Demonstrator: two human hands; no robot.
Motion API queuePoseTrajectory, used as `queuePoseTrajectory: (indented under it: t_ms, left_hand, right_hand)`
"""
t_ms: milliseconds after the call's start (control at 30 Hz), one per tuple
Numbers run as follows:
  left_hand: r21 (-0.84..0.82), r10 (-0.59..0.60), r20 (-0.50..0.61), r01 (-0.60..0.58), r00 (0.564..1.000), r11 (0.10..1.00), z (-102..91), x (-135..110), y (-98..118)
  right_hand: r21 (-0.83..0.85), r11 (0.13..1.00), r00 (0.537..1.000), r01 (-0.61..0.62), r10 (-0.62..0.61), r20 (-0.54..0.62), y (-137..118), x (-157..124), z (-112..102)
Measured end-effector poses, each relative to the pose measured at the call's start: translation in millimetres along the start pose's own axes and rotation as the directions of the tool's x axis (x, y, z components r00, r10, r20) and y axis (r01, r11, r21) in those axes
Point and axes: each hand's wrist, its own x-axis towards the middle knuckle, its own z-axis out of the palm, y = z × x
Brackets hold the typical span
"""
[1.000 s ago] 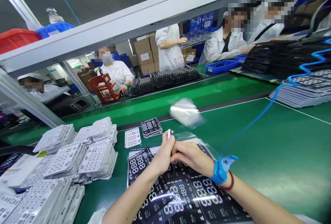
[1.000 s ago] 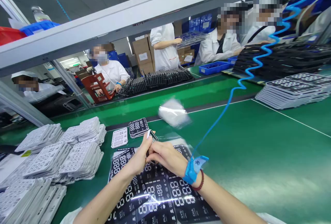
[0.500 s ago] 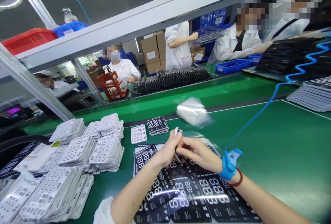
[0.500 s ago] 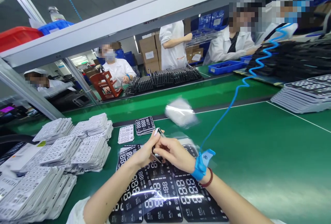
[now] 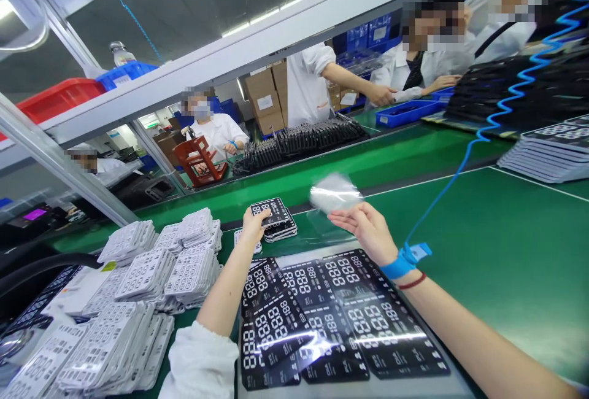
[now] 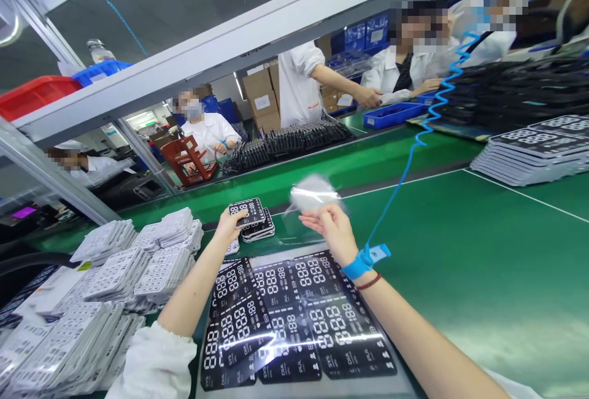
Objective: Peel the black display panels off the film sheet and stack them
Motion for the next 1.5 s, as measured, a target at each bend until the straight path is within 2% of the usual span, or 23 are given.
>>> queuePoseTrajectory:
  t_ms: [167,367,467,567,633,667,700,767,800,833,867,967,1033,1067,1100,1167,1200,1267,1400,1433,1500]
  left_hand:
    - [0.253,0.157,-0.049,-0.14,0.986,0.957,-2.7,9,-24]
    - [0.569,0.286,0.023,-0.248,0.958,0.784,-2.6,3,-25]
    - [0.662,0.328,0.079,-0.295,0.941,0.688,-3.2,-13,-18]
    - [0.692,0.341,0.205,-0.382,0.918,0.613,-14.3,-49,-4]
    - [0.705,0.266,0.353,-0.442,0.897,0.555,-28.0,-80,6]
    - [0.745,0.15,0.449,-0.462,0.881,0.482,-35.8,-95,10]
    - [0.786,0.032,0.489,-0.456,0.872,0.417,-43.9,-109,14]
    - [0.853,-0.181,0.49,-0.427,0.853,0.299,-58.9,-129,17]
    - [0.876,-0.238,0.466,-0.408,0.852,0.257,-65.6,-135,17]
    - [0.892,-0.268,0.444,-0.393,0.855,0.224,-71.6,-138,15]
    - [0.905,-0.282,0.422,-0.379,0.862,0.195,-77.0,-139,12]
    - [0.932,-0.33,0.363,-0.329,0.871,0.155,-87.8,-134,0]
    - [0.929,-0.37,0.366,-0.318,0.854,0.187,-88.6,-132,-8]
    - [0.922,-0.373,0.383,-0.323,0.845,0.213,-87.1,-133,-11]
    - [0.913,-0.363,0.401,-0.333,0.841,0.238,-84.6,-134,-14]
    - [0.899,-0.327,0.42,-0.339,0.847,0.278,-79.3,-138,-17]
    - [0.894,-0.306,0.421,-0.335,0.854,0.297,-77.4,-140,-19]
    - [0.881,-0.251,0.422,-0.33,0.871,0.339,-76.7,-142,-23]
    - [0.835,-0.055,0.393,-0.331,0.918,0.44,-85.5,-138,-33]
    - [0.822,-0.012,0.372,-0.323,0.928,0.468,-88.1,-137,-35]
    - [0.803,0.03,0.338,-0.305,0.941,0.511,-91.7,-134,-39]
  right_hand:
    - [-0.025,0.999,0.999,0.031,-0.031,-0.011,0,2,-2]
    - [-0.021,1.0,0.999,0.014,-0.015,-0.036,3,4,-4]
    - [-0.017,0.999,0.997,0.036,-0.037,-0.069,7,6,-9]
    - [-0.247,0.95,0.968,0.193,-0.226,-0.111,9,14,-16]
    - [-0.469,0.837,0.93,0.281,-0.358,-0.081,9,24,-19]
    - [-0.583,0.747,0.914,0.319,-0.405,-0.019,8,31,-20]
    - [-0.694,0.626,0.903,0.355,-0.423,0.08,8,39,-19]
    - [-0.842,0.324,0.881,0.431,-0.351,0.316,11,55,-17]
    - [-0.866,0.194,0.873,0.46,-0.278,0.401,13,63,-16]
    - [-0.873,0.118,0.871,0.474,-0.207,0.445,15,69,-14]
    - [-0.877,0.081,0.875,0.474,-0.152,0.459,18,72,-12]
    - [-0.876,0.066,0.878,0.477,-0.081,0.472,26,67,0]
    - [-0.84,0.075,0.843,0.538,-0.052,0.535,29,49,15]
    - [-0.799,0.098,0.804,0.593,-0.029,0.594,31,37,23]
    - [-0.74,0.132,0.747,0.66,-0.003,0.665,33,23,32]
    - [-0.604,0.214,0.608,0.768,0.056,0.792,40,-5,48]
    - [-0.575,0.236,0.573,0.783,0.084,0.815,45,-17,54]
    - [-0.573,0.259,0.557,0.778,0.137,0.819,55,-33,61]
    - [-0.599,0.282,0.579,0.75,0.16,0.8,66,-39,61]
    - [-0.593,0.315,0.576,0.741,0.154,0.802,64,-38,60]
    - [-0.552,0.467,0.549,0.691,0.157,0.821,58,-34,58]
